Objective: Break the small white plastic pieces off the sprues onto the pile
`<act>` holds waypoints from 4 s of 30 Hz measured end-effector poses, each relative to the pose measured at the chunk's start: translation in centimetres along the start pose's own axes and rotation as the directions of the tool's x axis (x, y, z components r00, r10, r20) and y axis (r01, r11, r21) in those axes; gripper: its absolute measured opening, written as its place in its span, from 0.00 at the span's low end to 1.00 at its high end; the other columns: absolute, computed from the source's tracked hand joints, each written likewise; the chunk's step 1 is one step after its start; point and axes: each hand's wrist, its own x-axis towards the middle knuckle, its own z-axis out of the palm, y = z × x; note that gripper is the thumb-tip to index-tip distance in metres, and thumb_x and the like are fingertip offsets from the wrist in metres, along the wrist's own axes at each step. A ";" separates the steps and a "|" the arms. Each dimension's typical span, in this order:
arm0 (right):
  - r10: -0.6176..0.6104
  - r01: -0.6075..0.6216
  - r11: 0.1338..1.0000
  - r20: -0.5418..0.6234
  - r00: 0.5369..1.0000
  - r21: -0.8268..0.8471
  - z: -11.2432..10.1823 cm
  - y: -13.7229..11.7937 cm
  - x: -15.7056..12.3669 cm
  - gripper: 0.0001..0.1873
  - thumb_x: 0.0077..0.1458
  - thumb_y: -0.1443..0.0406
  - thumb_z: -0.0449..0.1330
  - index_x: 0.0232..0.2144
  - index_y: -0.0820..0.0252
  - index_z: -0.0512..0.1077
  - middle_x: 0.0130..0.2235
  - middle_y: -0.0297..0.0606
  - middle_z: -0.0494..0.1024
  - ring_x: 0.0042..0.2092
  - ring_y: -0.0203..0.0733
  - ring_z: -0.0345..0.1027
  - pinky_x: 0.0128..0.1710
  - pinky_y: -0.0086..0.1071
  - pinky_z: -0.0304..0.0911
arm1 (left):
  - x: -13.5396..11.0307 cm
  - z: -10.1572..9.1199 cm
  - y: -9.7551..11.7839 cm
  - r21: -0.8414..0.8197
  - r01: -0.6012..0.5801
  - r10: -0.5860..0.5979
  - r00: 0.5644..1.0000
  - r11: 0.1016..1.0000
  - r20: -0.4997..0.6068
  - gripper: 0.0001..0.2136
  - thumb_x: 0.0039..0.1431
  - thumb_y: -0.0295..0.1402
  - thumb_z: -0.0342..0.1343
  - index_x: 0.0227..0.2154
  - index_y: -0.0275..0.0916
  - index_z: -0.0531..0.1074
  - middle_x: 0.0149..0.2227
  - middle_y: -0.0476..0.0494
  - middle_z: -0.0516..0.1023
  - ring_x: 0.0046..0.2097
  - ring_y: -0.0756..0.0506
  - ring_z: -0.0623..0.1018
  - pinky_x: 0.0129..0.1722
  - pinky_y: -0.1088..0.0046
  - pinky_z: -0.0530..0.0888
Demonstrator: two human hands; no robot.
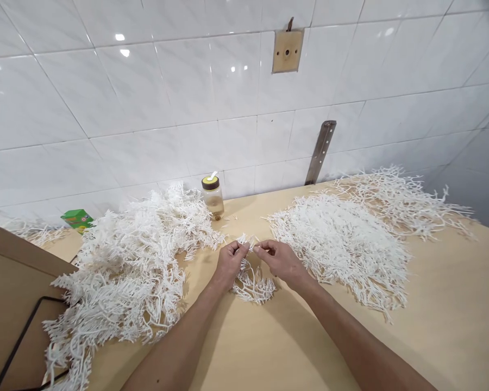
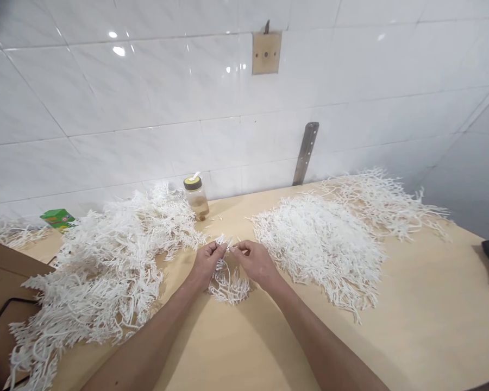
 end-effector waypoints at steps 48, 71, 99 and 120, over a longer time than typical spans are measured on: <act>-0.505 0.461 0.806 -0.026 0.863 -0.371 0.2 1.3 0.1 0.07 0.60 0.64 0.56 0.33 0.56 0.75 0.40 0.42 0.77 0.35 0.42 0.71 0.35 0.36 0.66 | 0.0 -0.1 0.2 0.115 -0.035 0.026 0.997 0.993 0.077 0.22 0.46 0.51 0.63 0.17 0.37 0.66 0.18 0.54 0.58 0.24 0.53 0.57 0.24 0.76 0.55; -0.445 0.403 0.758 0.044 0.895 -0.513 1.4 1.0 -0.6 0.07 0.59 0.69 0.51 0.28 0.57 0.63 0.31 0.36 0.70 0.31 0.38 0.64 0.30 0.32 0.56 | 0.0 -0.1 -0.3 0.113 -0.019 0.016 1.000 0.993 0.023 0.20 0.49 0.49 0.61 0.19 0.37 0.67 0.19 0.54 0.60 0.23 0.53 0.58 0.24 0.76 0.55; -0.201 0.178 0.940 -0.049 0.978 -0.291 -2.7 -0.7 0.2 0.16 0.57 0.54 0.56 0.36 0.58 0.75 0.29 0.37 0.78 0.29 0.39 0.68 0.31 0.31 0.60 | 0.1 -1.1 0.2 0.276 -0.086 -0.023 0.929 0.957 0.369 0.22 0.55 0.52 0.56 0.21 0.37 0.64 0.20 0.55 0.56 0.24 0.54 0.55 0.24 0.76 0.53; -0.080 0.099 0.982 0.119 0.990 -0.159 -1.5 1.2 0.4 0.17 0.55 0.52 0.56 0.30 0.60 0.73 0.24 0.33 0.72 0.25 0.36 0.60 0.24 0.29 0.54 | -0.2 -0.7 0.2 0.188 -0.071 -0.001 0.934 0.980 0.357 0.19 0.55 0.49 0.56 0.24 0.36 0.67 0.22 0.53 0.60 0.25 0.53 0.58 0.26 0.75 0.56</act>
